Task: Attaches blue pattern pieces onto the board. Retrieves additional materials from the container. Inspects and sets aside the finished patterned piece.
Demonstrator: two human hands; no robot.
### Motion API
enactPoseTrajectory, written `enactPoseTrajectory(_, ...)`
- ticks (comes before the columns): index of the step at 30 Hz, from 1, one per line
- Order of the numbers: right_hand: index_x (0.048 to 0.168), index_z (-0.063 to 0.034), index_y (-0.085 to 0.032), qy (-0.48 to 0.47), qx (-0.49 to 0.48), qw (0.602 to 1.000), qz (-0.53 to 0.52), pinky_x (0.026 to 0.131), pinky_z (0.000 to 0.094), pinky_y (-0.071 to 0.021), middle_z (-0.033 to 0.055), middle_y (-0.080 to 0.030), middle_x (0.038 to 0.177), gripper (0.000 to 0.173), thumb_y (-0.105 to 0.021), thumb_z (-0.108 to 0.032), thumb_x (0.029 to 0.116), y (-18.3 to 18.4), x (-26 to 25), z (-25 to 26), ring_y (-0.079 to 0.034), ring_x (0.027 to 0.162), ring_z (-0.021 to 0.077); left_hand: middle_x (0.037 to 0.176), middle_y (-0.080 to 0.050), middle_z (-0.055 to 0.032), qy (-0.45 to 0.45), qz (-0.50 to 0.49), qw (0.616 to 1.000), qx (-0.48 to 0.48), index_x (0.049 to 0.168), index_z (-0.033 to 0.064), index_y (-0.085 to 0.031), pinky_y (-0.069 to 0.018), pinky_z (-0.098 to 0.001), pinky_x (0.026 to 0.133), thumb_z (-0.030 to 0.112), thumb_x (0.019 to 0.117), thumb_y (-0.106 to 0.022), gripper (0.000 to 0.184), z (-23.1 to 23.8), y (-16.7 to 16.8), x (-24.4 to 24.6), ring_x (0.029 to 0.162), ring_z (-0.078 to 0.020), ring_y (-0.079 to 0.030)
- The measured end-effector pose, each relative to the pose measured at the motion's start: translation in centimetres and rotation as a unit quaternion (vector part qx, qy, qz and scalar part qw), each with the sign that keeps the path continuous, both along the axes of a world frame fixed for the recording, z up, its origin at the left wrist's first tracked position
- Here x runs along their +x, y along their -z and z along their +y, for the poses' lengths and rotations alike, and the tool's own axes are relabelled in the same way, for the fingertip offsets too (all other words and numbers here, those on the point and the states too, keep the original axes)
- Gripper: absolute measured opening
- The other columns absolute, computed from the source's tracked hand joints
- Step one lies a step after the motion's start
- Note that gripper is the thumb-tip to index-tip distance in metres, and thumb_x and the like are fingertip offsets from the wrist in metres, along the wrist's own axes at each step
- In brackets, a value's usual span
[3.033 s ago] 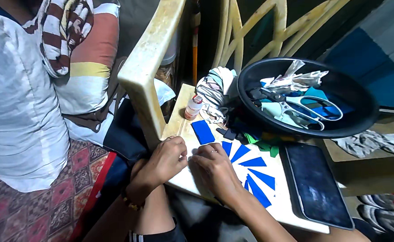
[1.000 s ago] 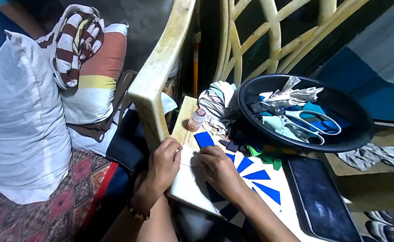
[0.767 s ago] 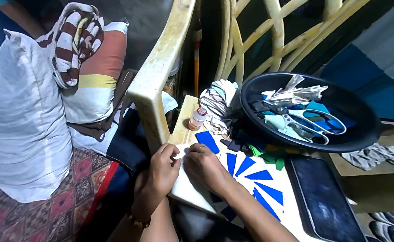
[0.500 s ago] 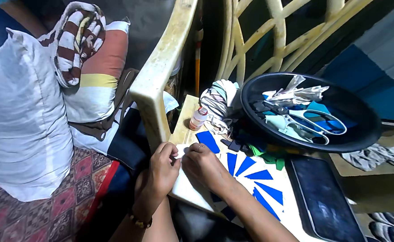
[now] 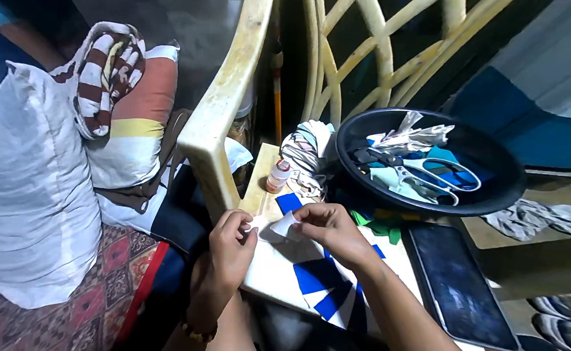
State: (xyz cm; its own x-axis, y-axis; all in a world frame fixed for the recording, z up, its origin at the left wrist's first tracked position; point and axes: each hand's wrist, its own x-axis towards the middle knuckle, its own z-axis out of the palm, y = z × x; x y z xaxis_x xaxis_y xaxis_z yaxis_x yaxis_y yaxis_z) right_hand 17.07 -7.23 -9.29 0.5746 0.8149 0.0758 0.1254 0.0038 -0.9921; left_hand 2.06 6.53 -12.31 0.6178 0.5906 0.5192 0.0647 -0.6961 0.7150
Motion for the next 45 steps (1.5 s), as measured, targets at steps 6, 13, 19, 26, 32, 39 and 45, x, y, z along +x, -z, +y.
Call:
enactPoseTrajectory(6,0.090,-0.0111,-0.070,-0.122,0.034,0.988,0.086,0.067,0.0214,-0.0609,-0.0092,-0.072,0.078,0.021,-0.057,0.005,0.0886,-1.0,0.0,-3.0,-0.070,0.070,0.0020,0.113,-0.069,-0.0073,0.229,0.045,0.887,-0.399,0.135,-0.0041,-0.048,-0.0611,-0.0294,0.072,0.028,0.1088,-0.037,0.043,-2.8,-3.1,-0.2,0.090,-0.0127,-0.071)
enactPoseTrajectory(13,0.111,-0.0069,-0.071,-0.142,0.040,0.988,0.039,0.065,0.0159,-0.0573,-0.0110,-0.073,0.090,0.023,-0.057,0.001,0.0940,-0.9,-0.3,-6.1,-0.066,0.071,-0.0031,0.098,-0.071,-0.0015,0.299,0.030,0.758,-0.579,0.120,0.0060,-0.060,-0.0587,-0.0241,0.065,0.018,0.1051,-0.041,0.027,-4.1,-2.2,0.1,0.080,-0.0098,-0.070)
enactPoseTrajectory(19,0.116,-0.0066,-0.065,-0.089,0.050,0.994,0.047,0.065,0.0170,-0.0586,-0.0116,-0.071,0.089,0.027,-0.059,0.003,0.0918,-0.2,-0.7,-7.9,-0.067,0.072,-0.0013,0.084,-0.073,0.0035,0.232,0.003,0.855,-0.463,0.112,0.0000,-0.062,-0.0565,-0.0196,0.071,-0.009,0.0896,-0.062,0.024,-5.5,-2.3,0.1,0.075,-0.0027,-0.068)
enactPoseTrajectory(26,0.112,-0.0052,-0.067,-0.021,0.062,0.998,0.018,0.064,0.0162,-0.0577,-0.0101,-0.071,0.090,0.026,-0.061,0.004,0.0890,0.7,-0.9,-8.5,-0.066,0.071,-0.0016,0.088,-0.071,0.0008,0.247,0.042,0.874,-0.416,0.111,-0.0027,-0.063,-0.0582,-0.0190,0.066,-0.012,0.0796,-0.070,0.034,-5.2,-2.7,0.4,0.073,-0.0039,-0.068)
enactPoseTrajectory(32,0.107,-0.0010,-0.068,0.099,0.093,0.991,-0.014,0.062,0.0178,-0.0586,-0.0033,-0.076,0.089,0.020,-0.061,0.005,0.0896,0.8,-1.6,-8.2,-0.069,0.067,0.0019,0.086,-0.074,-0.0038,0.220,0.002,0.935,-0.279,0.093,-0.0058,-0.070,-0.0608,-0.0180,0.065,-0.009,0.0844,-0.071,0.009,-5.2,-2.8,1.6,0.069,-0.0025,-0.070)
enactPoseTrajectory(39,0.107,-0.0017,-0.070,0.122,0.113,0.986,-0.032,0.076,0.0197,-0.0607,-0.0051,-0.075,0.089,0.015,-0.062,-0.001,0.0940,2.8,-1.9,-8.0,-0.072,0.082,0.0031,0.098,-0.074,-0.0114,0.224,-0.045,0.958,-0.175,0.092,-0.0077,-0.073,-0.0602,-0.0179,0.079,-0.003,0.0872,-0.066,0.010,-5.6,0.3,1.2,0.089,-0.0047,-0.072)
enactPoseTrajectory(45,0.110,0.0039,-0.070,0.147,0.053,0.981,-0.117,0.073,0.0168,-0.0595,0.0032,-0.075,0.099,0.023,-0.065,0.002,0.0869,4.3,-2.7,-8.0,-0.071,0.083,0.0016,0.099,-0.074,-0.0131,0.169,-0.006,0.977,-0.131,0.093,-0.0059,-0.073,-0.0607,-0.0183,0.077,-0.005,0.0824,-0.072,0.011,-6.0,1.8,0.8,0.088,-0.0070,-0.073)
